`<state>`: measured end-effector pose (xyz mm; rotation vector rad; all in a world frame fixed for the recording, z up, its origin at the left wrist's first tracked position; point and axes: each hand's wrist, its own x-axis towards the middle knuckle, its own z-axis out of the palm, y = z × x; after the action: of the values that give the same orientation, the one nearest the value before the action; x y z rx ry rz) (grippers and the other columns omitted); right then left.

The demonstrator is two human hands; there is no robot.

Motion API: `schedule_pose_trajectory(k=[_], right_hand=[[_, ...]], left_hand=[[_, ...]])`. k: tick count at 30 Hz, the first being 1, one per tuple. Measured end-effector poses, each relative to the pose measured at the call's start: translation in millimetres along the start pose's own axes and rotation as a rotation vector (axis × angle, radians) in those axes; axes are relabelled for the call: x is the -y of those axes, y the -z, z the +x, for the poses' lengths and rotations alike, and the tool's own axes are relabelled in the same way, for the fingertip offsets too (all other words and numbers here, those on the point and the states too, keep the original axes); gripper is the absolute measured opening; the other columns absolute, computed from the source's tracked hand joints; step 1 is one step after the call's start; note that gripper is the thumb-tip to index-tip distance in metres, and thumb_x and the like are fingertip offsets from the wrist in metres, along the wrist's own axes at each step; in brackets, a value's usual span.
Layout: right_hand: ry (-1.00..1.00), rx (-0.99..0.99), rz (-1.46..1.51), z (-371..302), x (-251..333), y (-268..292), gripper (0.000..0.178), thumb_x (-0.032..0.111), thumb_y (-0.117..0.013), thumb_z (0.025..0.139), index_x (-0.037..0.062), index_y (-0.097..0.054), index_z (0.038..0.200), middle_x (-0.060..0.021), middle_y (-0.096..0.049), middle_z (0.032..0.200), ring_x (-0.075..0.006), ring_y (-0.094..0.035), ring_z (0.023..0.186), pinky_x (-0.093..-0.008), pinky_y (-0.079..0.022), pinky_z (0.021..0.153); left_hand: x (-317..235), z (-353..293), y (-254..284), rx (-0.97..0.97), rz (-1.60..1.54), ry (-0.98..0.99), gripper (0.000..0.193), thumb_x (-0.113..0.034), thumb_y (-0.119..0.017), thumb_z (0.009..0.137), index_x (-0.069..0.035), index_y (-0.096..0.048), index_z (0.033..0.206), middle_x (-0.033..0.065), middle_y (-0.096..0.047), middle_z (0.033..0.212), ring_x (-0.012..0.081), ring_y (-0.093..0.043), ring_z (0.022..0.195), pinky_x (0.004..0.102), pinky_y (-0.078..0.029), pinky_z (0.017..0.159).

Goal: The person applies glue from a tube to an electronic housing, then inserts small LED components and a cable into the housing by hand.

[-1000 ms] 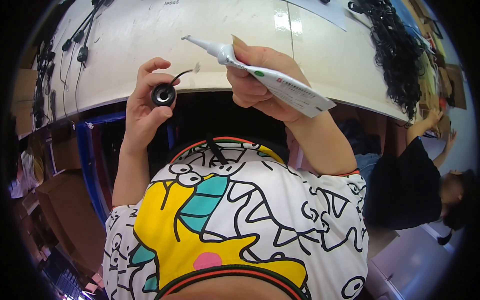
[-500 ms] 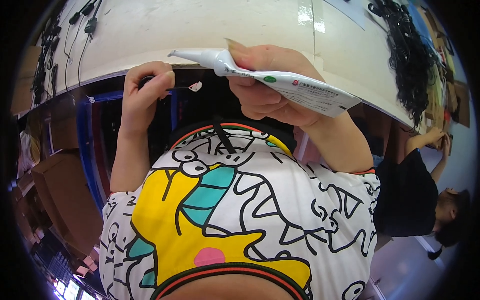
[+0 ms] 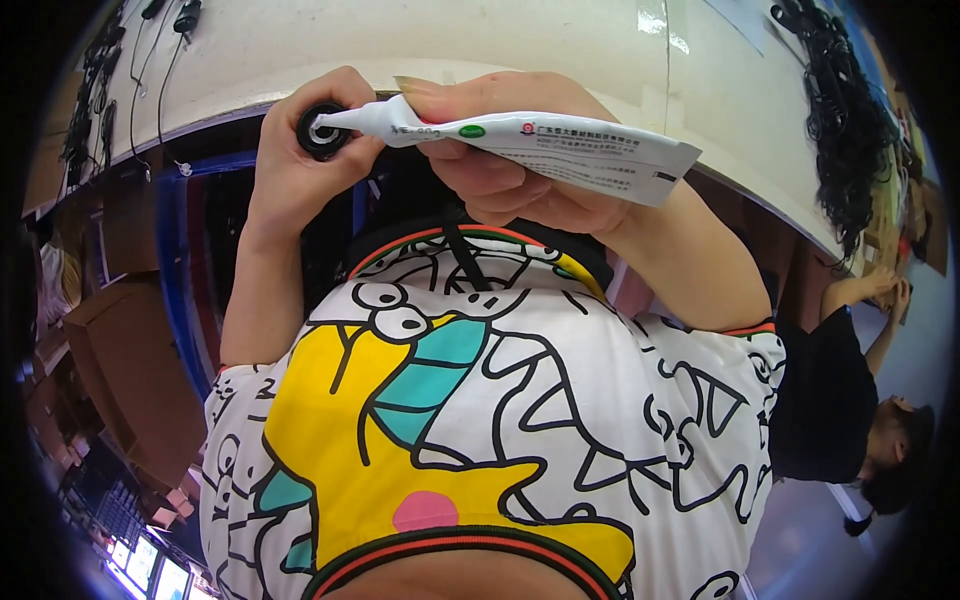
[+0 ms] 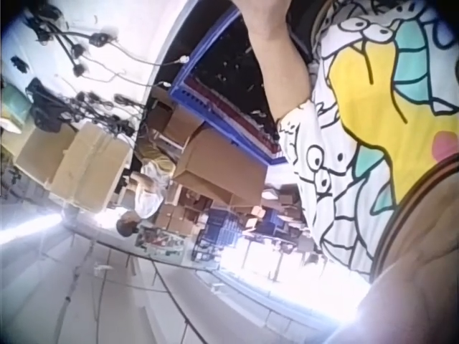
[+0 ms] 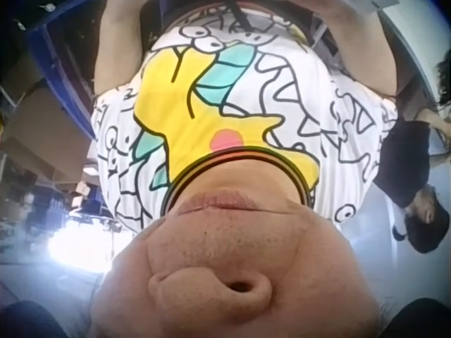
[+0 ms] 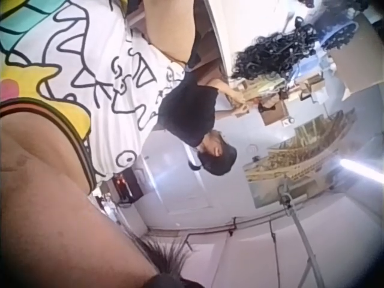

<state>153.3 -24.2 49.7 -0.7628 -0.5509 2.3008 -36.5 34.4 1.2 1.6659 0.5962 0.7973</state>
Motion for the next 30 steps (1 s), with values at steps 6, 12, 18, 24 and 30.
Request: schedule_pose_trajectory(k=[6, 12, 18, 24, 30], right_hand=[[-0.012, -0.035, -0.022, 3, -1, -2, 0.035, 0.030, -0.042, 0.090, 0.0065, -0.042, 0.063, 0.0024, -0.035, 0.046, -0.0028, -0.027, 0.034, -0.0154, -0.021, 0.030], [-0.012, -0.130, -0.055, 4, -4, -9, 0.030, 0.028, -0.049, 0.086, 0.0019, -0.055, 0.073, 0.0020, -0.041, 0.049, -0.0030, -0.033, 0.038, -0.0154, -0.025, 0.033], [0.135, -0.315, -0.984, 3, 4, -23, 0.032, 0.032, -0.058, 0.079, 0.0016, -0.062, 0.073, -0.0003, -0.056, 0.058, -0.0040, -0.047, 0.046, -0.0194, -0.037, 0.043], [0.052, -0.409, -0.851, 6, 18, -21, 0.030, 0.031, -0.060, 0.076, 0.0016, -0.063, 0.069, -0.0001, -0.053, 0.055, -0.0051, -0.044, 0.043, -0.0187, -0.033, 0.042], [-0.081, -0.244, -0.534, -2, 32, -5, 0.027, 0.028, -0.060, 0.078, 0.0014, -0.062, 0.073, 0.0008, -0.048, 0.052, -0.0029, -0.040, 0.042, -0.0146, -0.024, 0.036]], left_hand=[[4, 1, 1, 0.016, 0.026, -0.044, 0.014, 0.000, -0.061, 0.065, -0.004, -0.050, 0.073, -0.0022, -0.047, 0.060, 0.0037, -0.042, 0.056, 0.0170, -0.036, 0.053], [6, -1, -2, 0.020, 0.006, -0.066, 0.016, -0.001, -0.061, 0.064, -0.004, -0.050, 0.074, -0.0014, -0.047, 0.062, 0.0049, -0.043, 0.058, 0.0179, -0.037, 0.054], [6, -6, 0, -0.049, 0.084, -0.020, 0.019, 0.000, -0.062, 0.062, -0.004, -0.051, 0.076, -0.0011, -0.047, 0.063, 0.0055, -0.043, 0.059, 0.0182, -0.037, 0.055], [8, -1, -5, -0.031, 0.064, -0.009, 0.019, 0.004, -0.062, 0.064, -0.005, -0.052, 0.078, -0.0010, -0.048, 0.063, 0.0065, -0.044, 0.058, 0.0185, -0.037, 0.055], [1, 6, -5, -0.078, 0.080, 0.056, 0.016, 0.002, -0.062, 0.068, -0.005, -0.052, 0.078, -0.0014, -0.048, 0.064, 0.0061, -0.043, 0.060, 0.0188, -0.038, 0.056]])
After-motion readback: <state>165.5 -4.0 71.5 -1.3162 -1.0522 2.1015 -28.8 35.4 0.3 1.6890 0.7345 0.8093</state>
